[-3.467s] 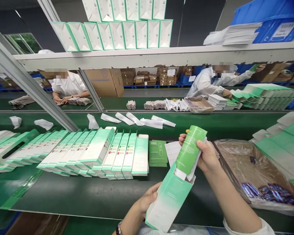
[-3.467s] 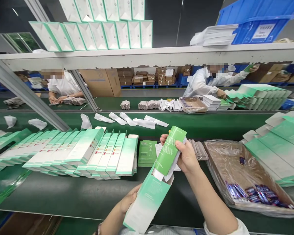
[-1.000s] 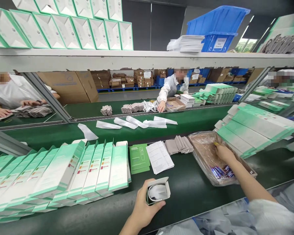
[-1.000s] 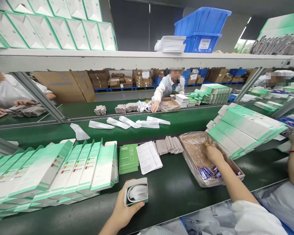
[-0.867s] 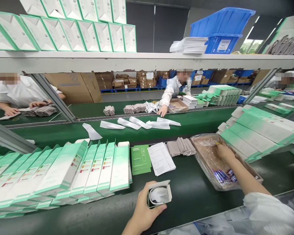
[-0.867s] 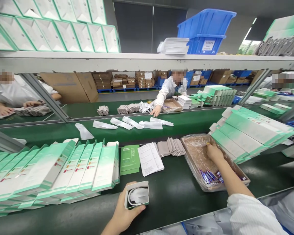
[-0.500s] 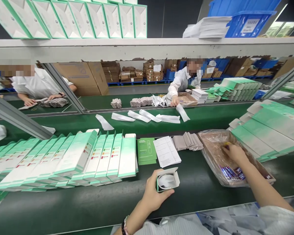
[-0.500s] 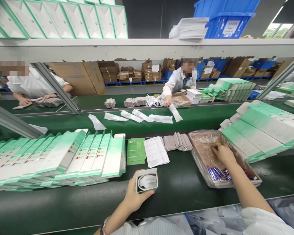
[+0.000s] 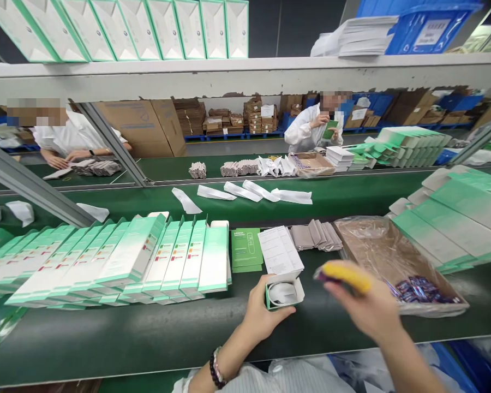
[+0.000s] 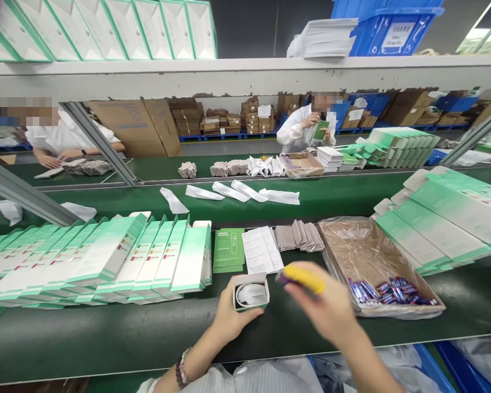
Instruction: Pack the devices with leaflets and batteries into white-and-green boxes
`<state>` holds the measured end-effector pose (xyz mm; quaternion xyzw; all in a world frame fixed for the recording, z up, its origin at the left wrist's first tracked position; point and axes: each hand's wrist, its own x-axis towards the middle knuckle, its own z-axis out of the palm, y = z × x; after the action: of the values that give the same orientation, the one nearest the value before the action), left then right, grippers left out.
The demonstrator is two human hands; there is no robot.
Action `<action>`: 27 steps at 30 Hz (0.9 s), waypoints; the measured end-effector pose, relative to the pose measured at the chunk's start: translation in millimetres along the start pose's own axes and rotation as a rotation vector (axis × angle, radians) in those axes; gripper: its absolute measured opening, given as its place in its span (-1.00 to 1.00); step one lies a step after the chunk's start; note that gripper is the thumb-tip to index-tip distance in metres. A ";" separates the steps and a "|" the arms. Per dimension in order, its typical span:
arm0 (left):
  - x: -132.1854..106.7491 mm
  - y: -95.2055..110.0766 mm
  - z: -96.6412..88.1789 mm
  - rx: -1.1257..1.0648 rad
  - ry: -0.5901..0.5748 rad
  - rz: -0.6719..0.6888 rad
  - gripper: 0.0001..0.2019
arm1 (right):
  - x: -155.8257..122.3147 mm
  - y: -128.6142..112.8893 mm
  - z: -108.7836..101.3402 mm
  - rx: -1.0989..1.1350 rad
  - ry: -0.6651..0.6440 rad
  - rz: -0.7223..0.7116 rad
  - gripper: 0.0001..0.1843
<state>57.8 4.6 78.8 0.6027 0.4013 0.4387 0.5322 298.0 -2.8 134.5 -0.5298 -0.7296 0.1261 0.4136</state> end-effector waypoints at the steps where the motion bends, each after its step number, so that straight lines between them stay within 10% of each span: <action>1: 0.6 0.4 0.8 -0.004 0.001 0.006 -0.45 | -2.1 -20.0 12.9 0.033 -0.077 -0.113 -0.69; 6: -0.3 3.1 1.6 -0.025 -0.005 0.017 -0.47 | -9.7 -48.9 49.0 0.014 -0.071 -0.382 -0.46; 15: -2.3 -1.4 -0.9 -0.145 -0.028 -0.005 -0.42 | -27.2 -47.3 76.2 0.439 0.077 0.352 -0.53; 27: -6.5 1.8 -4.1 -0.202 -0.041 0.007 -0.34 | -2.4 -68.7 89.7 0.971 -0.032 0.660 -0.56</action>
<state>52.1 -0.6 80.1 0.5563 0.3420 0.4661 0.5970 186.1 -10.0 119.9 -0.4767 -0.3908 0.5760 0.5369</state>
